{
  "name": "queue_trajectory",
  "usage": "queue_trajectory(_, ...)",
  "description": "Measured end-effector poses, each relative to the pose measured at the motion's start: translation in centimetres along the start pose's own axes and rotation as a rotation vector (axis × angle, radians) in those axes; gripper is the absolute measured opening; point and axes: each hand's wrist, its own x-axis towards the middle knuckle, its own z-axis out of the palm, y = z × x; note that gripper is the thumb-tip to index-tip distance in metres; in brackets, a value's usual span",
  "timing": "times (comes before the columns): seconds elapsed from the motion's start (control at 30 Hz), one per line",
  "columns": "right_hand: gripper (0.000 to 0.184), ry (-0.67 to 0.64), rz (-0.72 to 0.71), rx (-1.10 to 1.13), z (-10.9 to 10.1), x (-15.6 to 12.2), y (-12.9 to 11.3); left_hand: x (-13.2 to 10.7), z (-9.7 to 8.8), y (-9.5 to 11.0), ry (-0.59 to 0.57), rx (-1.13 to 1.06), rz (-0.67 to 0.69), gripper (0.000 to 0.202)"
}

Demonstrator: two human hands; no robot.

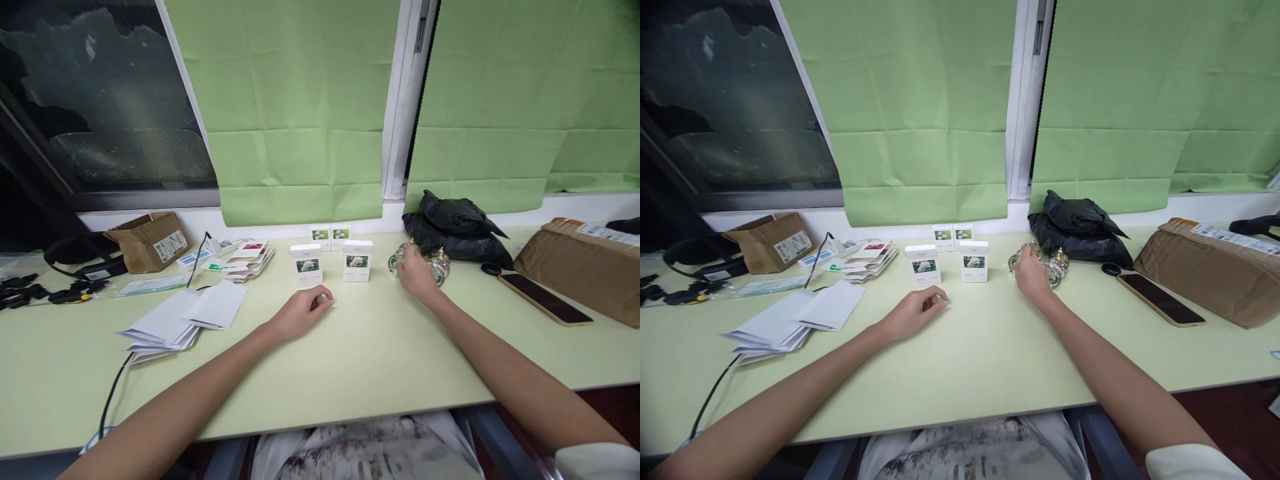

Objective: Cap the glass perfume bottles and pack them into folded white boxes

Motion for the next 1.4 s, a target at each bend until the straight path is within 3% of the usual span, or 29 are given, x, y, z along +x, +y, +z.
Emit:
queue_trajectory(0.33, 0.033, -0.053, 0.025, -0.003, 0.3, 0.7, 0.4, -0.1, 0.1, -0.1, -0.009, -0.001, 0.005, 0.028)
queue_trajectory(0.77, 0.033, -0.016, -0.009, 0.027, 0.4, 0.8, 0.7, -0.1, 0.0, -0.1, -0.009, 0.01, 0.025, 0.03)
queue_trajectory(0.9, 0.035, 0.025, -0.014, 0.031, 0.2, 0.4, 0.2, -0.1, 0.1, 0.2, 0.098, 0.026, 0.047, 0.03)
queue_trajectory(1.0, 0.039, 0.144, -0.029, 0.034, -0.7, -0.2, -0.5, -0.2, 0.1, 0.4, 0.21, 0.003, 0.092, 0.028)
queue_trajectory(1.13, 0.047, 0.397, -0.151, 0.091, -2.7, -1.0, -1.4, -0.4, 0.1, 0.7, 0.225, -0.005, 0.122, 0.025)
queue_trajectory(1.2, 0.05, 0.456, -0.253, 0.129, -3.6, -1.7, -1.9, -0.5, 0.1, 0.9, 0.201, 0.002, 0.127, 0.025)
queue_trajectory(1.3, 0.051, 0.418, -0.418, 0.204, -3.9, -3.4, -3.1, -0.6, 0.2, 1.2, 0.173, -0.011, 0.13, 0.027)
queue_trajectory(1.4, 0.046, 0.284, -0.637, 0.345, -2.8, -5.4, -5.2, -0.7, 0.3, 1.5, 0.141, -0.038, 0.145, 0.041)
